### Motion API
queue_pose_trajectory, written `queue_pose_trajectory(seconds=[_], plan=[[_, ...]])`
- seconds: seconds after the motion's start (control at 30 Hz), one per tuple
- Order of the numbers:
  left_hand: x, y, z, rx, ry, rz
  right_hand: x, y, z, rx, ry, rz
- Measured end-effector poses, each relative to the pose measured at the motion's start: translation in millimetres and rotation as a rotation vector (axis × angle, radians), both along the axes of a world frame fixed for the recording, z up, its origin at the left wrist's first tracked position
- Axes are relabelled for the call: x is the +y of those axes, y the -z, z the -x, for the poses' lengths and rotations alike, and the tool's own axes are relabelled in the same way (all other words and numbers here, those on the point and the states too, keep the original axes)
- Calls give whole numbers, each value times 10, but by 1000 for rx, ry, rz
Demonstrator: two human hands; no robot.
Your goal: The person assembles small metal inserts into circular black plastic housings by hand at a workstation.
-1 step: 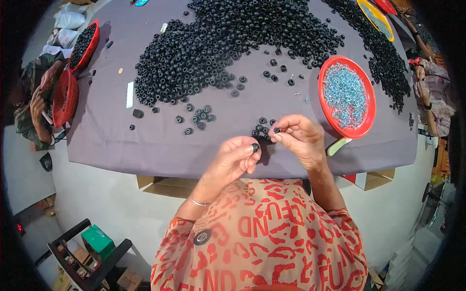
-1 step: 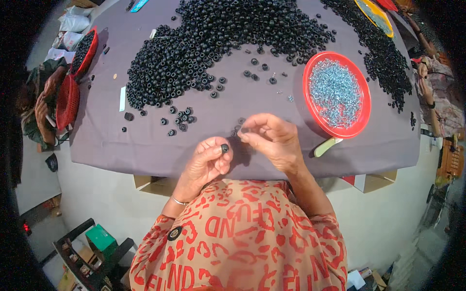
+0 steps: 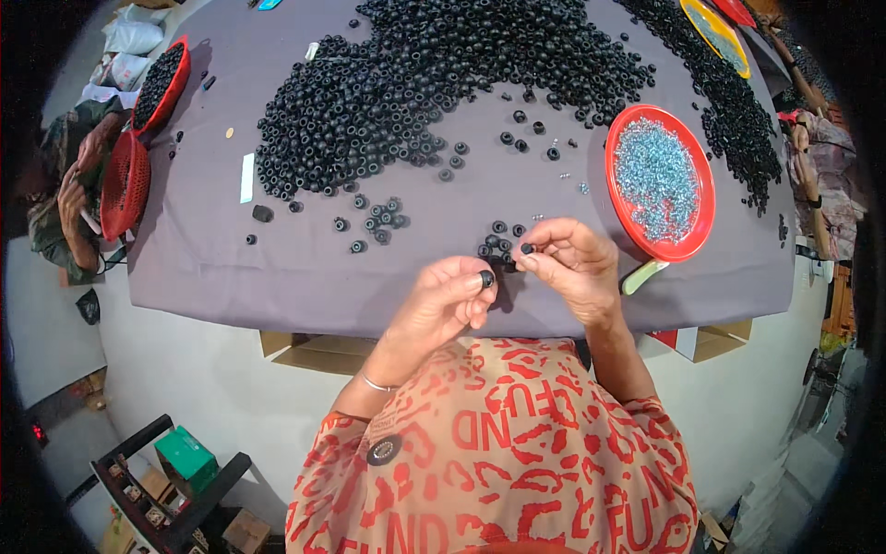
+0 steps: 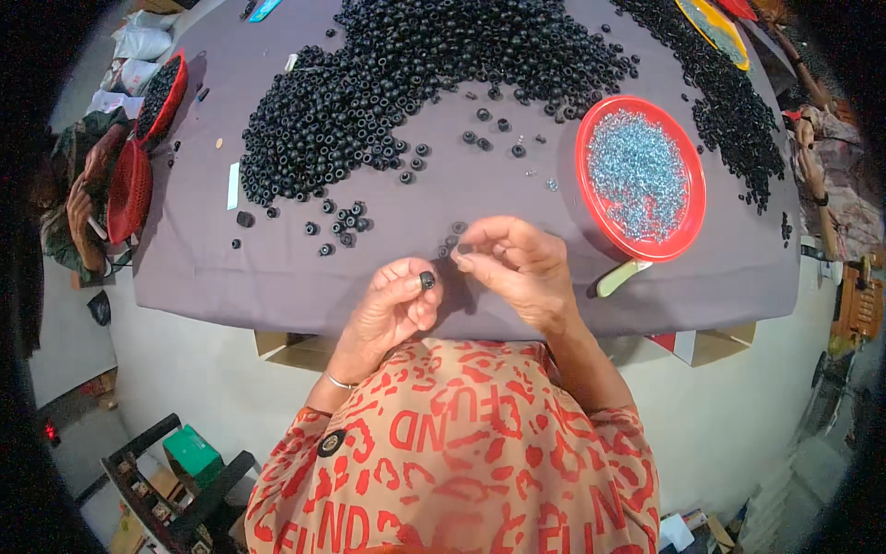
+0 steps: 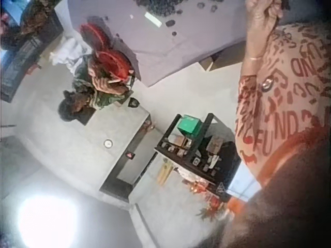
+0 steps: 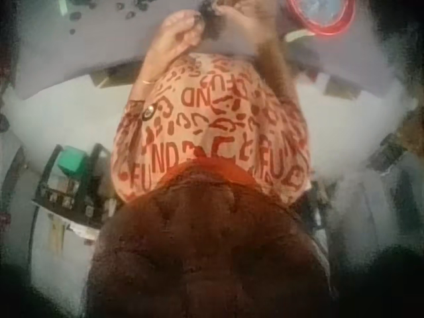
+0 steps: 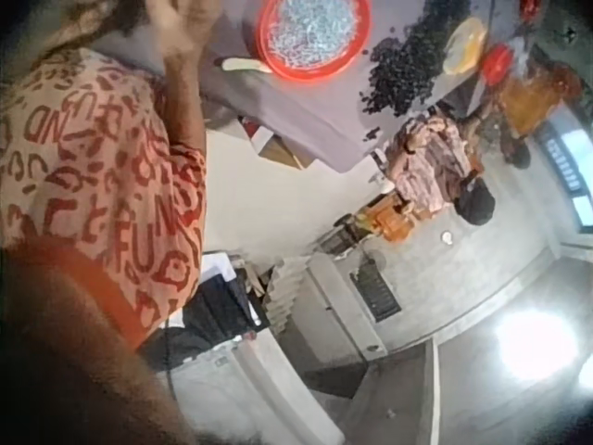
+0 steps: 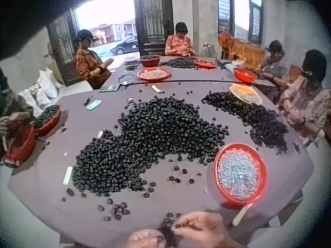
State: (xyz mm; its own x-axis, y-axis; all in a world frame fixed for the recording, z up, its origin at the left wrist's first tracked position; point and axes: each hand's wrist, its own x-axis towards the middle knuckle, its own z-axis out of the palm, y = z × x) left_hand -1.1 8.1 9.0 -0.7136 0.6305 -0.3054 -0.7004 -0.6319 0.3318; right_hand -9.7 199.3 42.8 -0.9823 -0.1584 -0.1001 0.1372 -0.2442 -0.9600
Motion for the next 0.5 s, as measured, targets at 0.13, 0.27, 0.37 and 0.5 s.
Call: queue_pose_trajectory(seconds=[0.13,0.27,0.37,0.5], plan=[[72,-191,-40,-8,-3,56,40,6,-123,214,16,-39],[121,-286,-83,-14,7,79,105,1,-235,270,-2,-223],[134,-285,-118,15,13,76,77,-92,-264,271,36,-248],[139,-316,-145,26,12,70,70,-224,-250,318,-16,-415]])
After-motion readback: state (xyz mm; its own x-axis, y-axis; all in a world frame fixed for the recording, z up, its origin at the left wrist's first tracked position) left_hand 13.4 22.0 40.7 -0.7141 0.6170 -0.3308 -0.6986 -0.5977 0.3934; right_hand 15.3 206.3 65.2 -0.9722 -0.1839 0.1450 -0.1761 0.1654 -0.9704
